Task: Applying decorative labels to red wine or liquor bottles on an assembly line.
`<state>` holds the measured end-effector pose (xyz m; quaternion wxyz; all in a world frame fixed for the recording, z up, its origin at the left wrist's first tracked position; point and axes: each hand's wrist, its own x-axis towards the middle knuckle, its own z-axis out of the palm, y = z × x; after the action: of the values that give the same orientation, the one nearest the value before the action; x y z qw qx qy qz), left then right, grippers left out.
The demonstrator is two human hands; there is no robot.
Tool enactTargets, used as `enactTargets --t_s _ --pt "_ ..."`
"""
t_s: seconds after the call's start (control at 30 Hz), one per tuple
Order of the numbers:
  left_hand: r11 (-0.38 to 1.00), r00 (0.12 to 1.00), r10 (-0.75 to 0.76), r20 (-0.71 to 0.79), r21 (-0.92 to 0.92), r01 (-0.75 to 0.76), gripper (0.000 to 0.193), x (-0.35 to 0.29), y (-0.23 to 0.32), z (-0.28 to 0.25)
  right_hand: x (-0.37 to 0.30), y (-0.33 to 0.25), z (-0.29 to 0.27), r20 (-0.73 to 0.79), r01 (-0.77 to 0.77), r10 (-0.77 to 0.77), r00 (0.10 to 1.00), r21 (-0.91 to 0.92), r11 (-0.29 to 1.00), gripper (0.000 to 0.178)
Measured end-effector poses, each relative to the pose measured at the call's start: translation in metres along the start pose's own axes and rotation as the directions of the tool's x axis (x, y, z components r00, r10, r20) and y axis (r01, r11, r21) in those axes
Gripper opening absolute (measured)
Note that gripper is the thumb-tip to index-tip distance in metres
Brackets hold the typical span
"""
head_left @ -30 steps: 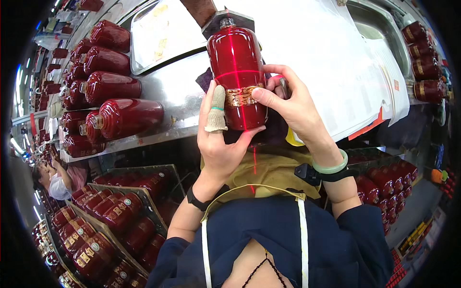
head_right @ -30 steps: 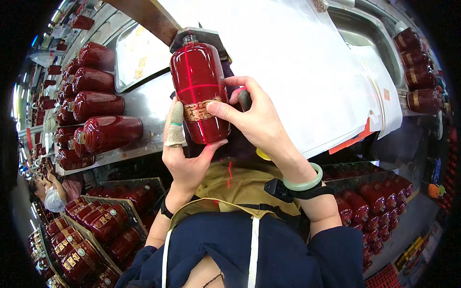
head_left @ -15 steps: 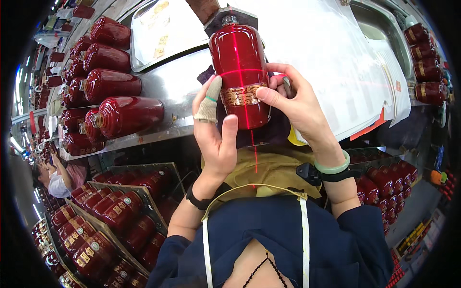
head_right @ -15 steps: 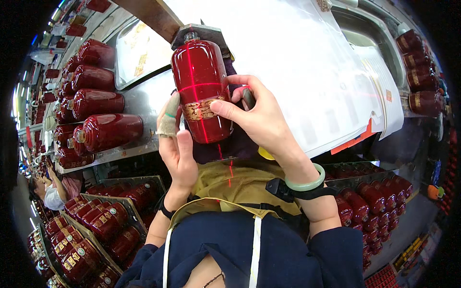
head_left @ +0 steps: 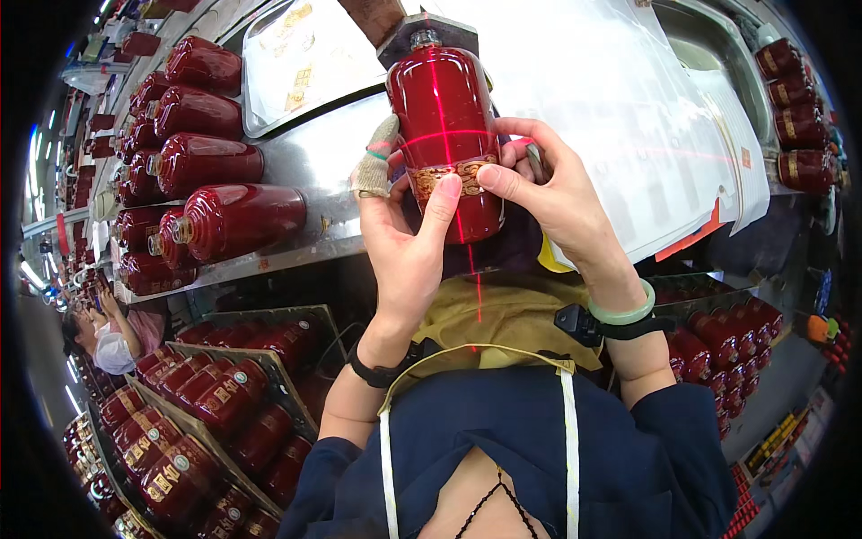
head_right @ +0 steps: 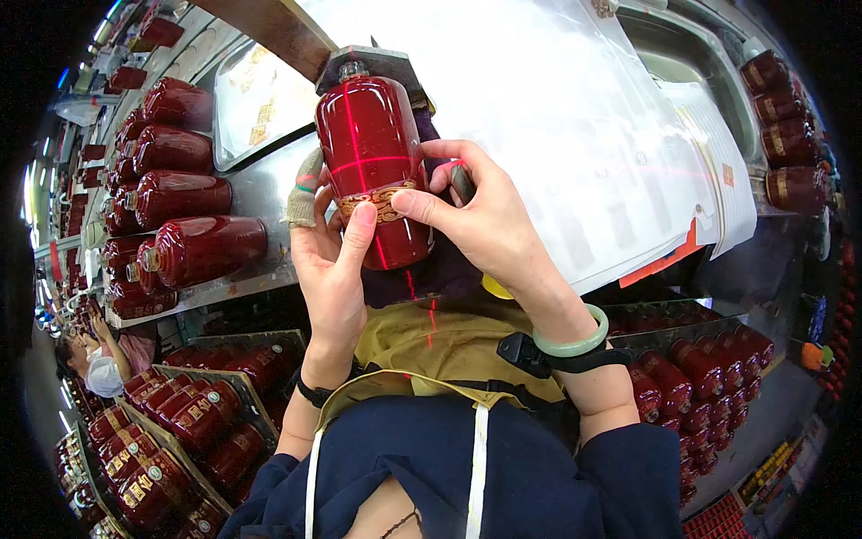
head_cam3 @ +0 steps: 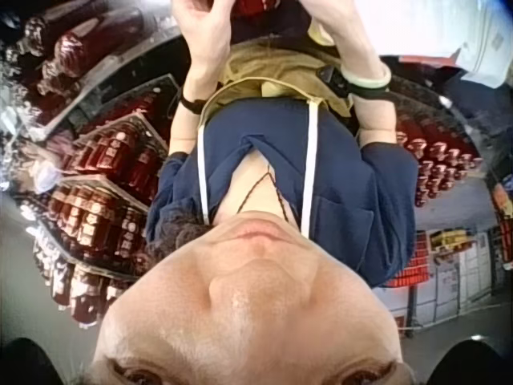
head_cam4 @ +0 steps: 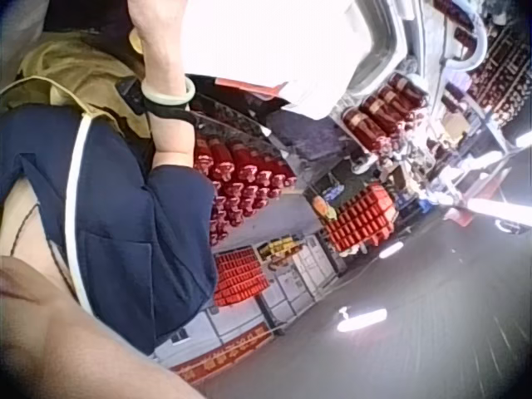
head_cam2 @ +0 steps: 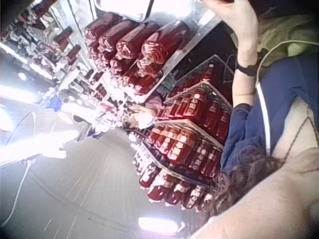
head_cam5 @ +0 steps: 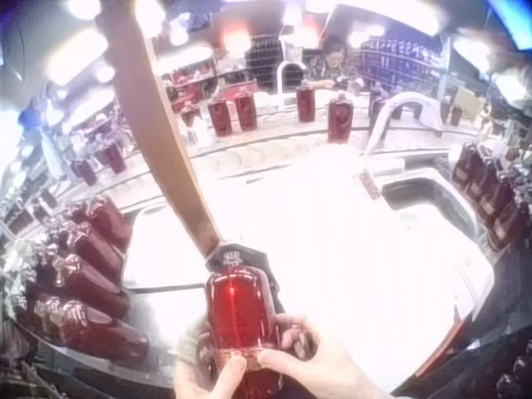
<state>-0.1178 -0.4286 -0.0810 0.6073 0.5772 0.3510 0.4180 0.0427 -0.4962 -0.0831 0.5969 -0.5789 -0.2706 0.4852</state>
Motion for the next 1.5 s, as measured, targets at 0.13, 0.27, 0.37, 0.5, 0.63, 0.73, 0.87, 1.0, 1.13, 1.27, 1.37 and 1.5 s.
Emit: enactTargets --t_s 0.13,0.27,0.37,0.5,0.63,0.73,0.87,1.0,1.13,1.27,1.37,1.5 --pt "1.000 1.000 -0.017 0.000 -0.003 0.017 0.070 -0.001 0.002 0.001 -0.001 -0.001 0.001 -0.005 -0.007 0.007 1.000 0.002 1.000 0.062" --pt "0.999 1.000 0.028 -0.003 0.031 -0.028 0.070 0.000 -0.001 0.001 -0.001 -0.002 -0.006 0.052 -0.044 0.042 0.998 0.027 0.999 0.062" --pt "0.999 1.000 0.003 -0.009 0.033 -0.003 0.070 -0.001 0.001 0.002 -0.005 -0.008 -0.008 -0.065 -0.021 0.037 0.997 0.226 0.974 0.058" --pt "0.999 1.000 0.004 -0.018 0.043 -0.003 0.070 -0.002 0.002 0.003 -0.013 -0.015 0.001 -0.100 0.196 -0.184 0.978 0.138 0.971 0.038" --pt "0.994 0.999 0.042 -0.013 0.104 -0.040 0.069 -0.002 -0.003 0.001 -0.021 -0.008 0.011 -0.140 0.241 -0.264 0.954 -0.163 0.957 0.025" --pt "0.987 0.995 0.095 0.002 0.130 -0.095 0.069 0.000 -0.002 0.001 -0.016 -0.009 -0.009 -0.288 0.159 -0.337 0.897 -0.500 0.851 0.023" --pt "0.991 0.999 0.037 -0.010 0.129 -0.035 0.073 -0.001 0.001 0.000 -0.026 -0.020 0.024 -0.197 0.357 -0.388 0.900 -0.174 0.918 0.024" --pt "0.995 0.993 0.066 0.095 0.065 -0.073 0.103 -0.001 -0.009 -0.025 -0.015 -0.004 0.004 -0.227 0.296 -0.477 0.849 -0.543 0.786 0.018" --pt "0.788 0.927 0.225 0.300 0.503 -0.355 0.129 -0.002 -0.015 -0.040 -0.021 -0.014 -0.002 -0.270 0.263 -0.362 0.892 -0.341 0.902 0.020" --pt "0.940 0.983 0.008 0.182 0.335 -0.069 0.110 0.002 -0.012 -0.032 -0.022 -0.007 0.008 -0.054 0.320 -0.374 0.926 -0.411 0.854 0.020" --pt "0.807 0.933 0.285 0.222 0.470 -0.358 0.096 -0.002 -0.011 -0.038 -0.016 0.001 -0.015 -0.273 0.183 -0.336 0.902 -0.463 0.867 0.020" --pt "0.689 0.862 0.439 0.255 0.520 -0.505 0.098 -0.005 0.014 -0.027 -0.016 0.003 -0.028 -0.232 0.288 -0.361 0.903 -0.298 0.910 0.021"
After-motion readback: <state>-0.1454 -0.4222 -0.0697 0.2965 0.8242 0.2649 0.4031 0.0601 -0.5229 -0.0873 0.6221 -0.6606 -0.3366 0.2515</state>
